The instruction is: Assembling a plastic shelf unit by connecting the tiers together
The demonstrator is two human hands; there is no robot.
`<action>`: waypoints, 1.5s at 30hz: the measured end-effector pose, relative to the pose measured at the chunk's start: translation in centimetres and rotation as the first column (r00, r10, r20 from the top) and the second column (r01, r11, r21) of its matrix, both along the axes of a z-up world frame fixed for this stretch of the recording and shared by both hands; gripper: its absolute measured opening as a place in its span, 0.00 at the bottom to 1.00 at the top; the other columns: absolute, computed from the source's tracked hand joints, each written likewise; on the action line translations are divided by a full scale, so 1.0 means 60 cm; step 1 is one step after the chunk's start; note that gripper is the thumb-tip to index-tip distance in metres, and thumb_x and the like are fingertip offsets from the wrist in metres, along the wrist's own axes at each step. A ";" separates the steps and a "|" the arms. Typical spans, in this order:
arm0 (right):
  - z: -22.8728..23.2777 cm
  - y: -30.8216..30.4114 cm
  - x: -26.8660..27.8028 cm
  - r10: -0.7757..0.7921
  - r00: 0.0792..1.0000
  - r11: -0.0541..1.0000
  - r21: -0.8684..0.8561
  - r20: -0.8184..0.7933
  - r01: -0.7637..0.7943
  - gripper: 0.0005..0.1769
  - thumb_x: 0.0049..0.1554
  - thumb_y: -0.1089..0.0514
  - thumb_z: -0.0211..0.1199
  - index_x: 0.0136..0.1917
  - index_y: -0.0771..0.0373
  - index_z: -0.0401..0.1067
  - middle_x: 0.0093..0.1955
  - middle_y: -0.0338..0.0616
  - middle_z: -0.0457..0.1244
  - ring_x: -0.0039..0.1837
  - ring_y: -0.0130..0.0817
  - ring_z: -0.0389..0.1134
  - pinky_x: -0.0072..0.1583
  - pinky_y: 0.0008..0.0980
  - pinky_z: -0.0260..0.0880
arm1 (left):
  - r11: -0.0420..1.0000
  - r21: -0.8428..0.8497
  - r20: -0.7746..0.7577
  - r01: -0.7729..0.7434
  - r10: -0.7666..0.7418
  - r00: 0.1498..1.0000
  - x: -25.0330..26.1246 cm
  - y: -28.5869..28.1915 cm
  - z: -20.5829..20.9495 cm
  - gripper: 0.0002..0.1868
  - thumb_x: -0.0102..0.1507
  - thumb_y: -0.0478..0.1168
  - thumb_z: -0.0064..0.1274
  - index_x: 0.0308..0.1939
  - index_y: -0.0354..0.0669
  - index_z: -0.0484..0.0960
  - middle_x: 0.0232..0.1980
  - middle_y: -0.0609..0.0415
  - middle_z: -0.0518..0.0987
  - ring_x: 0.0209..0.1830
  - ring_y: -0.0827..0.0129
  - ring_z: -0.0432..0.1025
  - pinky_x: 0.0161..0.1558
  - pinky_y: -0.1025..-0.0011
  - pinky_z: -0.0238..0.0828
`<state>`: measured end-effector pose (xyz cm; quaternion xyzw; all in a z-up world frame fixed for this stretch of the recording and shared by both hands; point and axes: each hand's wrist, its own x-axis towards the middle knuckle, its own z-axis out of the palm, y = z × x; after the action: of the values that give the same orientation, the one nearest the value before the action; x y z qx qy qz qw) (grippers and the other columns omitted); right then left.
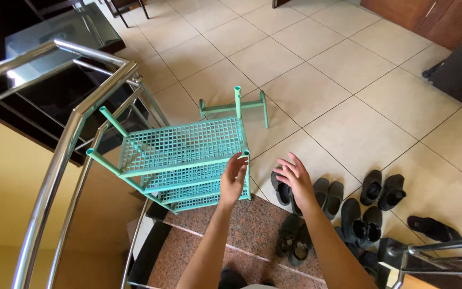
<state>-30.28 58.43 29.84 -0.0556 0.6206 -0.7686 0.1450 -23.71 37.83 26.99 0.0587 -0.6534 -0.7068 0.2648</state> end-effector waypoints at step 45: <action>0.017 -0.218 -0.081 -0.236 0.971 0.972 0.012 -0.028 0.236 0.37 0.64 0.54 0.60 0.84 0.56 0.54 0.73 0.58 0.64 0.66 0.54 0.72 0.63 0.48 0.74 | 0.964 0.061 -0.096 0.257 -0.251 0.963 -0.174 -0.208 -0.024 0.22 0.72 0.28 0.49 0.71 0.43 0.75 0.59 0.42 0.85 0.60 0.55 0.79 0.66 0.53 0.72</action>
<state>-35.12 45.35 30.87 0.0096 0.6306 -0.7748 0.0449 -34.16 25.37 25.55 -0.0470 -0.6171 -0.7601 0.1979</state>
